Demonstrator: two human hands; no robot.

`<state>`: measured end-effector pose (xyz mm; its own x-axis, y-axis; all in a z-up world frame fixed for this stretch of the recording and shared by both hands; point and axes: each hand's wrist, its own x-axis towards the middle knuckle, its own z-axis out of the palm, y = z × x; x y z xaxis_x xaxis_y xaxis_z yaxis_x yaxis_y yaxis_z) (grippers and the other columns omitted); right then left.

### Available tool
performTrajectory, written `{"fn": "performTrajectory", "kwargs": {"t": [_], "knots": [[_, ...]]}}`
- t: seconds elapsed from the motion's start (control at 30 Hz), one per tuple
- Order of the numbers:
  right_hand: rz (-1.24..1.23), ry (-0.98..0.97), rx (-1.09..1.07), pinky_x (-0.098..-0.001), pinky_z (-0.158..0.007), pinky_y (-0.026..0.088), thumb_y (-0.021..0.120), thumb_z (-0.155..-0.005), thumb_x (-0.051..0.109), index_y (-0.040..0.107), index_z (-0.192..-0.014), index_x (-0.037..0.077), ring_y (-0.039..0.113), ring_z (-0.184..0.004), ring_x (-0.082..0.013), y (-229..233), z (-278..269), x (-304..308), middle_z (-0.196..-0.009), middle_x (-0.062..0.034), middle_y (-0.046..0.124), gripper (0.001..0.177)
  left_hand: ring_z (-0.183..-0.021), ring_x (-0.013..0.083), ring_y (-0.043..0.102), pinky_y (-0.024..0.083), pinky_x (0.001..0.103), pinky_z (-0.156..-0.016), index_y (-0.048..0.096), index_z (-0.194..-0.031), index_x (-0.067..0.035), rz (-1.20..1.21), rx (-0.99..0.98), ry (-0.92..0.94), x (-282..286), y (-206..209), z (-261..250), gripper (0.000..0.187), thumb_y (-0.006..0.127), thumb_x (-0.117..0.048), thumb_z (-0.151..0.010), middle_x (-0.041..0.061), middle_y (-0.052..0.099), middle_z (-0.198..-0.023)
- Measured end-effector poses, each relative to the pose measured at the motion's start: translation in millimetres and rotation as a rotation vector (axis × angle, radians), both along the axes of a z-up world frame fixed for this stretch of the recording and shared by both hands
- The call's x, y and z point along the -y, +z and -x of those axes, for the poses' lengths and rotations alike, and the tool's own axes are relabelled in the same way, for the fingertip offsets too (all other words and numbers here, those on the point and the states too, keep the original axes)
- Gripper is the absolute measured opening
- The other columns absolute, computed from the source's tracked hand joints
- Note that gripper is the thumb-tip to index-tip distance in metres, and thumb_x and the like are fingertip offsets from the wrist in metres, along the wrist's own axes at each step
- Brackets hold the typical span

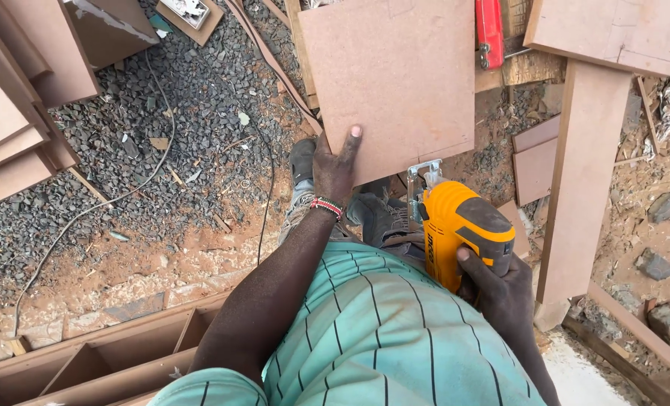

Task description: Using a jigsaw to cut a piece of wood paneling on the ground in a workshop area.

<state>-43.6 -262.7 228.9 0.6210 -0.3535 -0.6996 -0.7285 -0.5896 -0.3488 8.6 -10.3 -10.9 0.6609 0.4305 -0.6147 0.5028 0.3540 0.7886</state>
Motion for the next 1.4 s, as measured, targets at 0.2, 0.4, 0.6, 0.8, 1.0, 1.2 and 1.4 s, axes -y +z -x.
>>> {"fn": "performTrajectory", "kwargs": {"t": [0.2,0.4,0.6,0.8,1.0,1.2,1.4], "knots": [[-0.091,0.094,0.066,-0.0384,-0.054,0.055,0.086,-0.107,0.04,0.08,-0.089,0.001,0.069,-0.055,-0.0261,-9,-9,7,-0.068,-0.0151,0.075,0.043,-0.123,0.0317,0.087,0.069,0.049,-0.093,0.076,-0.147,-0.011,-0.026,-0.027,-0.032,4,-6,2,0.096,0.068,-0.085,-0.087,0.012,0.09,-0.136],[-0.019,0.193,0.075,-0.0399,-0.078,0.061,0.084,-0.105,0.044,0.087,-0.1,0.006,0.082,-0.096,-0.0244,-16,-18,10,-0.099,-0.0098,0.089,0.038,-0.125,0.0306,0.087,0.073,0.048,-0.095,0.075,-0.148,-0.011,0.088,-0.026,-0.018,4,0,-1,0.092,0.071,-0.08,-0.087,0.013,0.088,-0.14],[-0.065,0.075,0.067,-0.0377,-0.056,0.055,0.086,-0.109,0.036,0.079,-0.087,0.004,0.068,-0.059,-0.0238,-9,-23,-8,-0.077,-0.0106,0.078,0.039,-0.123,0.0294,0.085,0.069,0.047,-0.092,0.077,-0.143,-0.012,0.043,0.015,-0.024,6,0,-1,0.088,0.067,-0.082,-0.091,0.011,0.087,-0.136],[-0.101,0.175,0.101,-0.0357,-0.053,0.057,0.084,-0.11,0.042,0.077,-0.087,0.006,0.069,-0.057,-0.0217,-17,-32,4,-0.073,-0.008,0.075,0.043,-0.131,0.033,0.085,0.069,0.051,-0.099,0.075,-0.149,-0.014,0.035,-0.065,-0.067,6,-2,-2,0.099,0.064,-0.088,-0.085,0.011,0.088,-0.143],[-0.023,0.202,0.057,-0.04,-0.058,0.06,0.086,-0.108,0.043,0.076,-0.097,0.006,0.071,-0.061,-0.0247,-14,-40,1,-0.075,-0.0106,0.074,0.04,-0.117,0.0367,0.088,0.068,0.052,-0.089,0.057,-0.166,-0.009,0.056,-0.043,-0.099,1,7,-3,0.114,0.059,-0.089,-0.086,0.014,0.09,-0.134],[-0.016,0.128,0.044,-0.0405,-0.06,0.06,0.089,-0.105,0.04,0.077,-0.108,0.005,0.073,-0.068,-0.0262,-12,-44,-5,-0.085,-0.0121,0.077,0.037,-0.12,0.0302,0.085,0.066,0.049,-0.096,0.079,-0.138,-0.011,0.081,-0.018,-0.035,9,-4,-3,0.087,0.067,-0.082,-0.09,0.01,0.088,-0.128],[-0.002,0.208,0.072,-0.0379,-0.064,0.058,0.087,-0.108,0.041,0.079,-0.096,0.008,0.074,-0.073,-0.0223,-13,-43,-4,-0.084,-0.0073,0.079,0.036,-0.124,0.0313,0.085,0.065,0.05,-0.1,0.077,-0.144,-0.012,0.091,-0.049,-0.048,11,-9,-3,0.09,0.067,-0.083,-0.089,0.011,0.089,-0.133]]}}
